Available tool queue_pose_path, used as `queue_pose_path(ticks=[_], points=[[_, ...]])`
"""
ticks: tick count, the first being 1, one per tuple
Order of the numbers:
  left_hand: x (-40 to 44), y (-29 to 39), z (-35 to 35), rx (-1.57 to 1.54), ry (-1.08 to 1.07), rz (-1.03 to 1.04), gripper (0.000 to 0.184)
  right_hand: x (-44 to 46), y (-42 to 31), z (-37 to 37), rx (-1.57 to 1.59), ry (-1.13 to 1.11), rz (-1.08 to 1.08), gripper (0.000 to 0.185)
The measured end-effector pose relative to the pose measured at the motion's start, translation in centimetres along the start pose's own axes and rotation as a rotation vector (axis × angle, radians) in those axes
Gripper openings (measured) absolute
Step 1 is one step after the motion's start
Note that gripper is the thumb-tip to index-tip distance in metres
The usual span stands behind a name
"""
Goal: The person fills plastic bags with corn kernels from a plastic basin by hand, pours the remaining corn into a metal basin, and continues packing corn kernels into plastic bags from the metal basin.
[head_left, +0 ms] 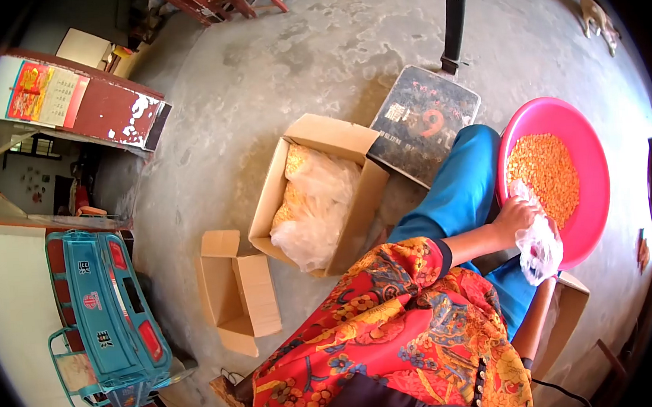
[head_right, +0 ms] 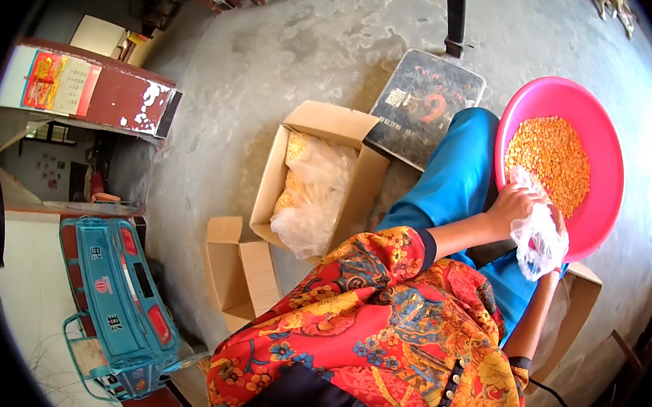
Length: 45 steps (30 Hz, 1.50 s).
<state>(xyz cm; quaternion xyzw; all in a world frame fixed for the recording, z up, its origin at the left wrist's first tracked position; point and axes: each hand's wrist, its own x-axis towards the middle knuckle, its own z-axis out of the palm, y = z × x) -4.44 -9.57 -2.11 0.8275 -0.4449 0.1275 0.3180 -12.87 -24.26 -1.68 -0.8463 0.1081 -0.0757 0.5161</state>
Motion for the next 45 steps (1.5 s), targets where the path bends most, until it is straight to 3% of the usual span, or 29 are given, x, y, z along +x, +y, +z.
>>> queue_pose_path(ticks=[2,3,4,5,6,8,9,10,12,14,17,18,21,24,26,28,29,31,34,36,38,41,45], points=[[1.4,0.0,-1.1,-0.301,-0.01,-0.185,0.021,0.6,8.6,-1.8,-0.501,0.085,-0.448,0.052],[1.8,-0.7,-0.8,-0.296,-0.005,-0.179,0.021,0.9,7.9,-1.8,-0.738,0.214,-0.654,0.059],[2.4,-1.8,-0.6,-0.484,0.102,-0.168,0.025,0.7,7.4,-1.4,-0.64,0.307,-0.399,0.059],[2.8,-2.3,-0.5,-0.672,0.208,-0.153,0.028,0.2,0.2,0.1,-0.533,0.392,-0.145,0.059],[2.9,-2.2,-1.9,-1.152,0.298,-0.312,0.029,0.2,-1.1,0.1,-0.377,0.377,0.0,0.058],[2.9,-3.4,-2.0,-1.466,0.372,-0.412,0.025,0.4,-1.3,0.2,-0.376,0.419,-0.032,0.058],[3.1,-4.4,-2.2,-1.445,0.436,-0.404,0.023,0.4,-1.3,0.2,-0.378,0.46,-0.056,0.058],[3.4,-4.8,-4.5,-1.126,0.531,-0.43,0.02,0.7,0.2,0.1,-0.412,0.429,-0.149,0.05],[3.4,-5.4,-10.6,-0.867,0.657,-0.525,0.019,0.9,1.9,-0.2,-0.456,0.349,-0.136,0.044],[3.3,-4.9,-17.6,-1.025,0.753,-0.661,0.024,0.8,1.8,-0.2,-0.473,0.218,-0.078,0.023],[0.1,-9.0,-21.1,-1.167,0.857,-0.72,0.03,0.5,0.7,-0.1,-0.508,0.174,-0.015,0.017],[-1.3,-10.3,-22.2,-1.276,0.954,-0.833,0.03,0.5,0.1,0.0,-0.509,0.189,-0.007,0.013],[-4.7,-12.8,-25.1,-0.968,1.252,-0.928,0.02,0.3,0.1,0.1,-0.498,0.191,-0.021,0.012],[-11.4,-18.3,-25.9,-1.148,1.026,-0.851,0.021,0.3,-0.2,0.2,-0.494,0.173,0.036,0.012],[-12.9,-18.9,-25.0,-1.128,1.038,-0.858,0.023,0.2,-0.5,0.1,-0.507,0.148,0.049,0.012],[-17.3,-23.8,-21.6,-1.086,1.254,-0.997,0.024,0.2,-1.1,0.1,-0.501,0.149,0.07,0.012],[-19.2,-24.9,-19.9,-1.089,1.242,-1.007,0.024,0.1,-1.2,0.2,-0.491,0.149,0.078,0.012],[-22.7,-26.0,-16.2,-0.554,0.946,-1.094,0.03,0.1,-1.1,0.1,-0.492,0.155,0.098,0.012],[-25.6,-25.0,-14.2,-0.468,0.644,-1.274,0.037,-0.1,-1.7,0.2,-0.459,0.142,0.073,0.012],[-24.9,-22.9,-13.9,-0.529,0.586,-1.356,0.034,-0.2,-1.9,0.5,-0.466,0.17,0.074,0.011],[-30.7,-28.2,-10.6,-0.479,0.392,-1.388,0.047,-0.3,-2.5,0.3,-0.477,0.184,0.068,0.01],[-32.4,-28.6,-12.4,-0.519,0.246,-1.422,0.046,-0.3,-3.3,0.5,-0.488,0.221,0.066,0.008],[-36.1,-29.8,-12.9,-0.147,-0.05,-1.794,0.028,-0.8,-3.6,0.0,-0.443,0.321,-0.058,0.016]])
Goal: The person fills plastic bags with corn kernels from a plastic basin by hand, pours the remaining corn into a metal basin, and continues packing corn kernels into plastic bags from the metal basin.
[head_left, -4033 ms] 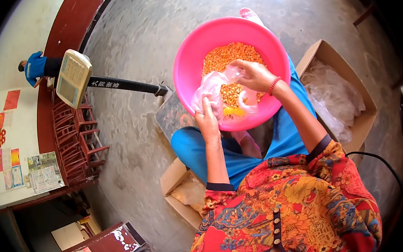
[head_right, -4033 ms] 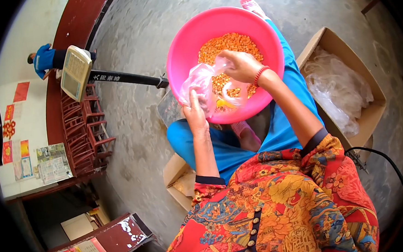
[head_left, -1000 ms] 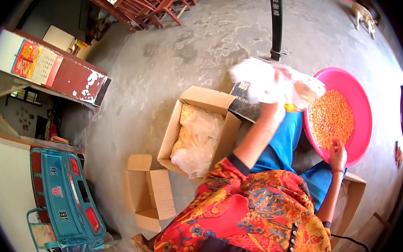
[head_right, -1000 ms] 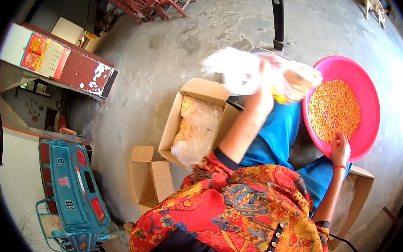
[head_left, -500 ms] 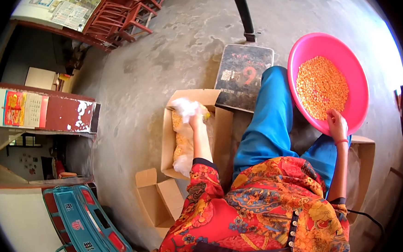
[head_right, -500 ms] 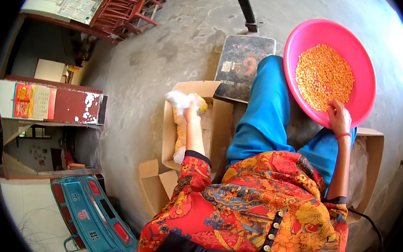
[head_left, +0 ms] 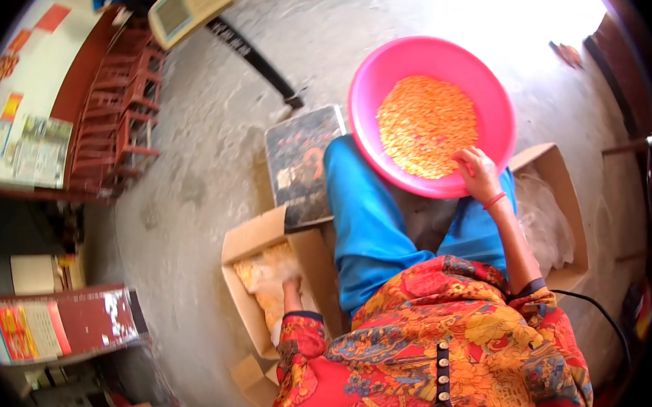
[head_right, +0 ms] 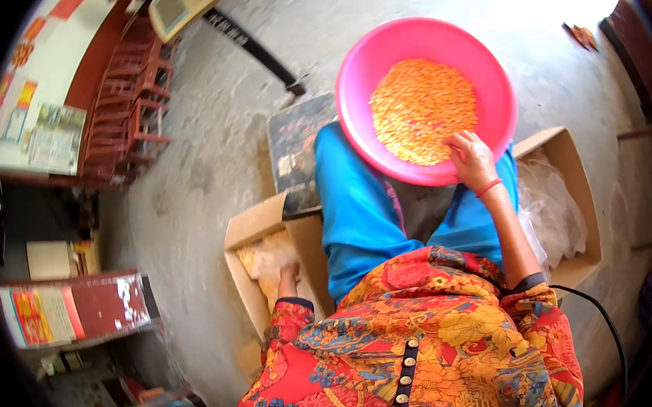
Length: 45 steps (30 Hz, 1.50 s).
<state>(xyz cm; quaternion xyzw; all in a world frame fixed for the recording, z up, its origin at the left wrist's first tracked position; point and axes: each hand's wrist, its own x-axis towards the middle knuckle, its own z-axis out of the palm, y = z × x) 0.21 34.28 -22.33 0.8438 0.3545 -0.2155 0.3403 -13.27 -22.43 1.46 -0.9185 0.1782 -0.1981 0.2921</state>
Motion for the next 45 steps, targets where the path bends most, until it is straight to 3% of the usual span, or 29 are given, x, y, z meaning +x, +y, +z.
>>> queue_pose_path(ticks=[2,3,8,10,11,12,13,14,16,17,18,20,22,24,26,28,32,34,38,40,41,43,44,45], points=[[-0.7,-1.2,-0.1,-0.048,-0.143,-0.065,0.027,-0.2,-1.1,-1.4,-0.07,0.182,-0.019,0.026],[-1.5,-1.1,-0.2,-0.089,-0.224,-0.088,0.026,-0.5,-0.6,-1.9,-0.147,0.295,-0.063,0.041],[-3.5,0.4,-1.1,-0.13,-0.39,-0.146,0.028,-1.5,3.9,-4.2,-0.364,0.64,0.085,0.058],[-3.7,1.8,-1.4,-0.122,-0.368,-0.157,0.02,-2.4,6.9,-3.6,0.461,0.425,0.548,0.053],[-3.1,1.7,-1.9,-0.082,-0.357,-0.143,0.019,-2.5,8.1,-4.0,0.713,0.075,0.788,0.054],[-1.7,0.7,-2.5,-0.043,-0.345,-0.127,0.018,-2.3,5.8,-4.7,0.861,-0.056,0.902,0.053],[4.9,-3.4,-1.4,0.009,-0.325,-0.14,0.021,-2.1,4.1,-4.3,0.864,-0.062,0.937,0.052],[3.7,-1.7,-2.1,0.015,-0.322,-0.131,0.021,-2.2,3.1,-4.0,0.867,-0.071,0.972,0.051],[-1.2,3.4,-3.8,-0.096,0.04,-0.143,0.025,-2.1,4.1,-3.3,0.962,-0.033,0.986,0.048],[-0.6,3.6,-4.8,-0.084,0.034,-0.046,0.039,-2.2,4.6,-2.8,1.048,-0.001,0.998,0.045],[-0.9,4.7,-5.3,-0.082,0.038,-0.035,0.039,-2.3,4.7,-2.5,1.057,0.006,0.996,0.045],[-3.0,8.2,-6.0,0.225,0.458,0.576,0.054,-2.4,4.9,-1.9,1.142,0.135,0.985,0.039],[-6.4,13.0,-6.1,0.138,0.581,0.668,0.063,-2.7,5.1,-1.1,1.164,0.191,0.958,0.038],[-10.2,17.9,-5.8,0.065,0.57,0.927,0.063,-3.1,5.3,-0.7,1.186,0.242,0.929,0.036],[-14.0,22.8,-3.9,-0.178,0.388,1.136,0.06,-3.3,5.5,-0.5,1.234,0.274,0.926,0.034],[-19.5,27.4,-0.9,-0.494,-0.017,1.16,0.056,-3.1,5.2,-0.9,1.254,0.307,0.928,0.032],[-27.9,34.0,4.2,-0.506,-0.779,0.806,0.055,-0.3,5.6,-2.2,1.275,0.36,0.771,0.03],[-29.4,36.9,6.8,-0.356,-1.022,0.786,0.051,2.1,5.6,-3.5,1.247,0.348,0.659,0.039],[-30.2,41.9,9.4,-0.545,-1.171,0.607,0.044,5.8,1.7,-9.3,1.163,0.4,0.536,0.047],[-30.7,43.5,10.0,-0.617,-1.103,0.813,0.043,7.0,1.9,-10.4,1.123,0.351,0.489,0.047],[-30.9,43.9,10.1,-0.697,-1.164,0.802,0.049,7.5,2.0,-10.6,1.128,0.351,0.487,0.047],[-29.7,44.6,11.1,-0.767,-1.173,0.84,0.05,8.4,2.0,-10.9,1.115,0.399,0.252,0.042],[-29.0,45.0,11.8,-0.842,-1.189,0.874,0.052,8.9,2.2,-11.1,1.114,0.406,0.246,0.042],[-28.7,45.3,11.9,-0.857,-1.185,0.837,0.054,9.4,2.5,-11.2,1.027,0.291,0.396,0.039]])
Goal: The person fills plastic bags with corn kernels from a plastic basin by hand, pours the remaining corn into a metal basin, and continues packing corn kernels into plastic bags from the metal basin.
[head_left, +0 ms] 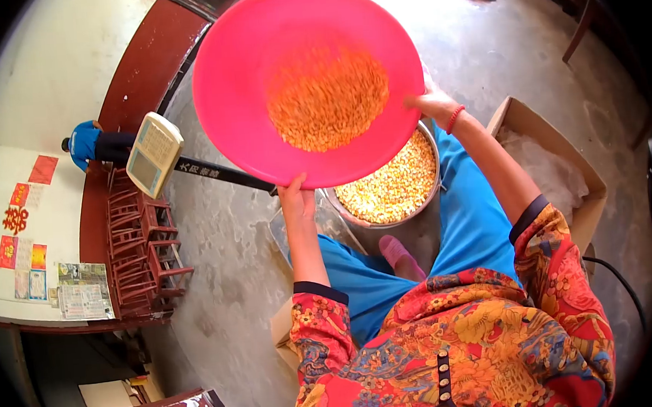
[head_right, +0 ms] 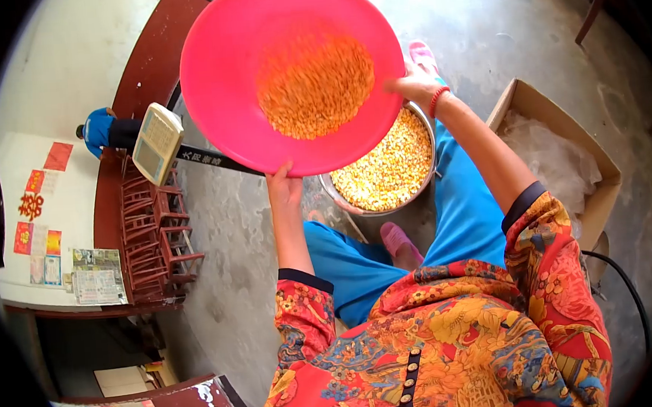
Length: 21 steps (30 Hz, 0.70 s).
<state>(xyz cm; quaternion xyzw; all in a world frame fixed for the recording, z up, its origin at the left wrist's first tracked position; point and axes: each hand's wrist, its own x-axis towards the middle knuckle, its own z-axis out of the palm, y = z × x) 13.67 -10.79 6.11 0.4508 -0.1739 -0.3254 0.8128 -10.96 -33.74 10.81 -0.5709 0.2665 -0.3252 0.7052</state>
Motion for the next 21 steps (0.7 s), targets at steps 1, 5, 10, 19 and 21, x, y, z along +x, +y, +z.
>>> queue_pose_path(ticks=[1,5,10,19,21], points=[[0.2,-0.1,-0.2,-0.003,-0.008,0.007,0.054,0.9,0.1,0.0,-0.124,-0.012,0.159,0.036],[1.6,-2.3,-2.7,0.001,-0.016,-0.003,0.056,4.9,7.3,-1.5,-0.029,-0.112,0.09,0.027],[1.3,-4.4,-3.4,0.098,0.132,-0.291,0.046,4.5,8.2,-1.6,-0.118,-0.051,0.015,0.033],[2.8,-6.6,-4.0,-0.061,0.357,-0.52,0.046,5.8,10.9,-2.8,-0.261,-0.126,-0.266,0.037],[2.9,-6.7,-3.7,-0.05,0.374,-0.517,0.05,5.7,10.8,-2.9,-0.294,-0.133,-0.326,0.049]])
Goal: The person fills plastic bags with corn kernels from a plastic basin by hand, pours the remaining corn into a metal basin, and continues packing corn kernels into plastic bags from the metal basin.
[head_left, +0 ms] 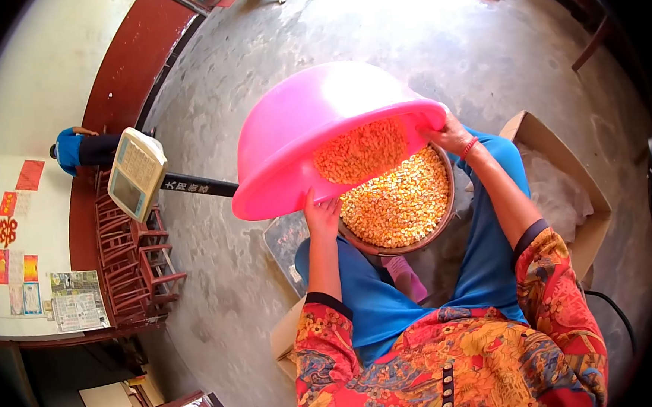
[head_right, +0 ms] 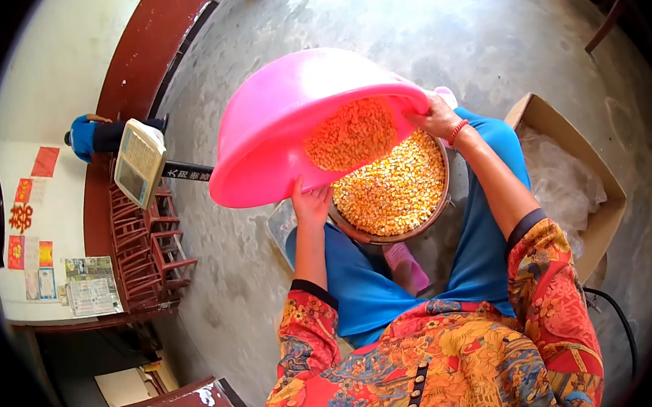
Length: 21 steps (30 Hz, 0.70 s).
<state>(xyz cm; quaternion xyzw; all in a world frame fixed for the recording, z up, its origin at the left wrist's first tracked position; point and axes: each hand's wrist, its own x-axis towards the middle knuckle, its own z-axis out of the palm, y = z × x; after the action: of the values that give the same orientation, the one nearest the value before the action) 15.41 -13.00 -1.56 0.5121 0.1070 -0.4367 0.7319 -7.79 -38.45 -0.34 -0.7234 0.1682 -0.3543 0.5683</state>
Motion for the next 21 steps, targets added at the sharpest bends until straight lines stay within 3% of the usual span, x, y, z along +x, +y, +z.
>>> queue_pose_path(ticks=[2,4,6,8,10,12,16,17,20,21], points=[[0.1,-0.2,0.2,0.005,0.016,0.001,0.053,-0.2,-0.6,-0.2,-0.038,-0.001,-0.009,0.059],[0.5,-0.4,-0.3,0.047,0.056,-0.036,0.058,-0.2,-1.7,-0.5,-0.077,-0.061,0.023,0.043],[0.9,-0.5,-0.8,0.086,0.046,-0.035,0.058,-0.4,-2.5,-0.5,-0.105,-0.088,0.019,0.048],[1.1,-1.0,-1.1,0.128,0.031,-0.035,0.058,-0.4,-2.7,-0.3,-0.188,-0.026,-0.197,0.064],[1.8,-1.6,-1.6,0.12,-0.091,0.139,0.055,-0.6,-3.5,-0.1,-0.249,0.021,-0.277,0.065],[1.8,-1.3,-2.7,0.084,-0.121,0.195,0.052,-0.6,-2.4,-0.4,-0.15,-0.128,-0.038,0.066],[3.2,-1.1,-4.9,0.041,-0.112,0.236,0.045,-1.8,-3.2,1.0,-0.024,-0.051,-0.193,0.065],[3.6,-0.8,-5.2,0.048,-0.104,0.233,0.044,-1.6,-1.6,0.8,-0.312,-0.058,-0.031,0.059],[0.8,0.5,-1.9,0.138,0.08,0.113,0.039,-1.6,-3.0,1.1,-0.282,0.126,-0.092,0.049],[0.1,0.7,-1.2,0.149,0.083,0.135,0.042,-1.8,-5.2,0.5,-0.293,0.064,0.126,0.046]])
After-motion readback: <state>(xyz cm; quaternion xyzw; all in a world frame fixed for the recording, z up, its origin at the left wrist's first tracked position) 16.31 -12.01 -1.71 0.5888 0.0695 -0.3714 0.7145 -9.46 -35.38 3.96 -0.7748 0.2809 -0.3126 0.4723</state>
